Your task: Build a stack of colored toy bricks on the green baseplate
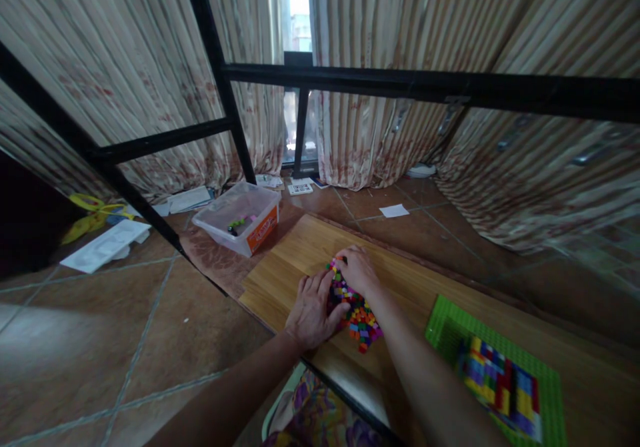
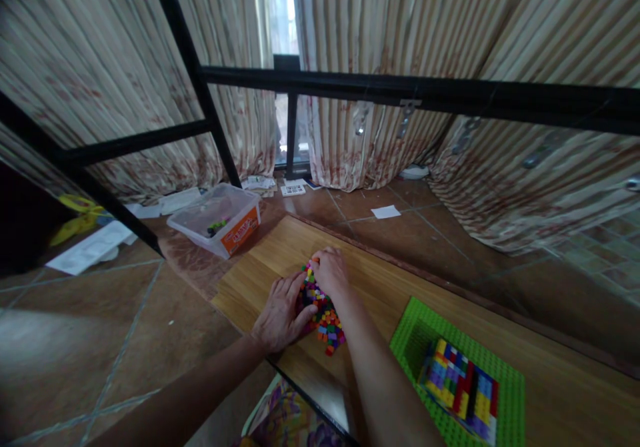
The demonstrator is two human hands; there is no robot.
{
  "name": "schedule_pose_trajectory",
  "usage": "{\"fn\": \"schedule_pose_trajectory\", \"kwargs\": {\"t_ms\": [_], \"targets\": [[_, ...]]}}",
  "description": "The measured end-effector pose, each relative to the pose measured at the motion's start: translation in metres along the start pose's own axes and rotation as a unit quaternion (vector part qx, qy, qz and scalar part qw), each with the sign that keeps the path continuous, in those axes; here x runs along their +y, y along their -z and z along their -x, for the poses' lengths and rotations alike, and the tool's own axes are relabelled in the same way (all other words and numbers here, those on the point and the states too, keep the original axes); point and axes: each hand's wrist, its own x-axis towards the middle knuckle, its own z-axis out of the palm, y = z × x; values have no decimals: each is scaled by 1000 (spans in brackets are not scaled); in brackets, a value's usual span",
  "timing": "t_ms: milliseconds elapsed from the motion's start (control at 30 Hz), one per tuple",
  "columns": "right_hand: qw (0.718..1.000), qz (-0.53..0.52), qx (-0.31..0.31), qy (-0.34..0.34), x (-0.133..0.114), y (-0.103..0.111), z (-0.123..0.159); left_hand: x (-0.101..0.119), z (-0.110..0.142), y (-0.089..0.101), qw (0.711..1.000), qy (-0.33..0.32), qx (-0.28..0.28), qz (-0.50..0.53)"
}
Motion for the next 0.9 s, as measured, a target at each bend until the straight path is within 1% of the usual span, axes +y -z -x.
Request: {"fn": "schedule_pose_trajectory", "kwargs": {"t_ms": [133,233,333,400,500,567,700,800,900], "targets": [[1000,-24,-15,10,0,7,14,-1,0,-1,1000,1,4,-3],[998,-46,-22,19,-3,18,27,-1,0,-1,1000,-4,10,-8],[995,-99,-22,12,-7,30,37,-2,0,-2,1000,-8,16,-9],[988,-152,3,-7,-8,37,44,-2,0,-2,1000,-10,20,-10],[969,-228,79,-46,-8,46,60,-3,-1,-2,1000,-9,25,-15],[951,-274,120,-79,-8,50,78,-5,-1,-3,999,-9,26,-19],[911,-350,161,-150,-12,59,128,-10,-2,-5,999,-17,32,-32],[890,-370,191,-187,-13,66,168,-13,-3,-6,998,-22,43,-39],[871,-366,228,-234,-4,76,204,-16,-5,-6,997,-33,50,-43]]}}
